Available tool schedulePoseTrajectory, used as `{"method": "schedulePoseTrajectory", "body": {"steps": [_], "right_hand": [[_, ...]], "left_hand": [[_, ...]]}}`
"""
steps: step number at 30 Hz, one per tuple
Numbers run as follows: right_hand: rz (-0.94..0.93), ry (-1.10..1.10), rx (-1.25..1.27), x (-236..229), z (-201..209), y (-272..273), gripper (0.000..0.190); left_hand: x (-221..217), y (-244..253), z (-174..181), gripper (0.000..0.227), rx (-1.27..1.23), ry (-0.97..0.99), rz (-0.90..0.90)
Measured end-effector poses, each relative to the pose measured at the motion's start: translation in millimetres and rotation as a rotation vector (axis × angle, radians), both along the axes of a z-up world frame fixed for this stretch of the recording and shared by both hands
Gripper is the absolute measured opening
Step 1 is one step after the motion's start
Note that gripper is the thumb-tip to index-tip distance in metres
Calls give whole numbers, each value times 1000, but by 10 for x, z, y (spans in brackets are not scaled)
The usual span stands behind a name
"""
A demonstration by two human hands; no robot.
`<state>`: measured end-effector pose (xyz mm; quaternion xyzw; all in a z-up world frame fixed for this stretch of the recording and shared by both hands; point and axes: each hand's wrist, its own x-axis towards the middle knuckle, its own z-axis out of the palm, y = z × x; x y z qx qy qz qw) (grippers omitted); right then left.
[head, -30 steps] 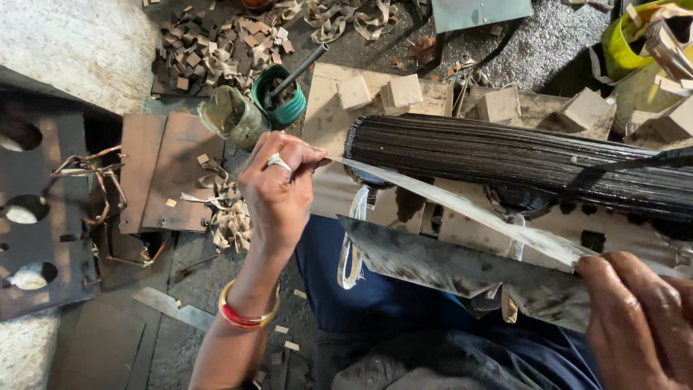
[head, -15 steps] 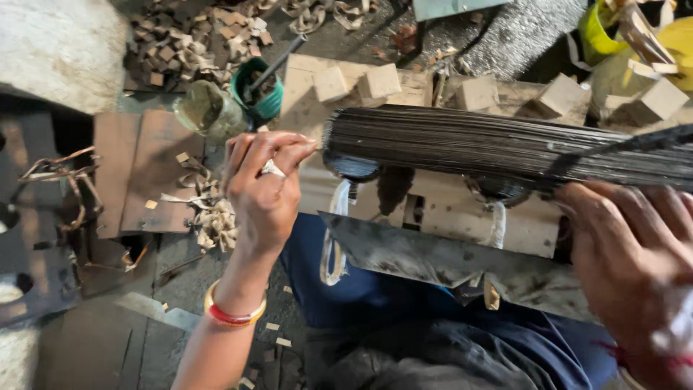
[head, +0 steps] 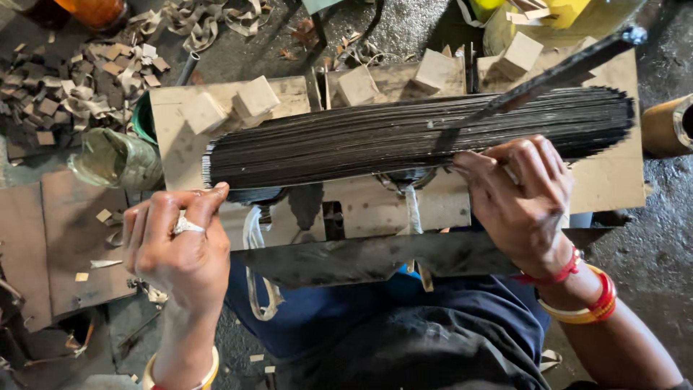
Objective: The person repeatedly sharpens a bundle of thin metal rods using a flat metal file on a wooden jig. They hold the rods with one hand and file the edges with the other, occasionally adjusting the bundle's position.
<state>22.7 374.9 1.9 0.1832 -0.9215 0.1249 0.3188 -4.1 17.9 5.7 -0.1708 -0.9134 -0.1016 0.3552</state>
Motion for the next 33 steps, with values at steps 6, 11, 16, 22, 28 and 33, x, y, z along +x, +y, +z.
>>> {"method": "schedulePoseTrajectory", "body": {"steps": [6, 11, 16, 22, 28, 33], "right_hand": [[55, 31, 3, -30, 18, 9, 18], [71, 46, 70, -81, 93, -17, 18], [137, 35, 68, -121, 56, -14, 16], [131, -11, 29, -146, -16, -7, 17], [183, 72, -3, -139, -17, -30, 16], [151, 9, 29, -143, -6, -18, 18]], "left_hand": [[9, 662, 344, 30, -182, 49, -200], [-290, 1289, 66, 22, -20, -76, -591], [-335, 1368, -93, 15, 63, -69, -663], [-304, 1377, -211, 15, 70, 10, -650], [-335, 1381, -217, 15, 60, 79, -682], [-314, 1414, -159, 27, 58, -33, -661]]}}
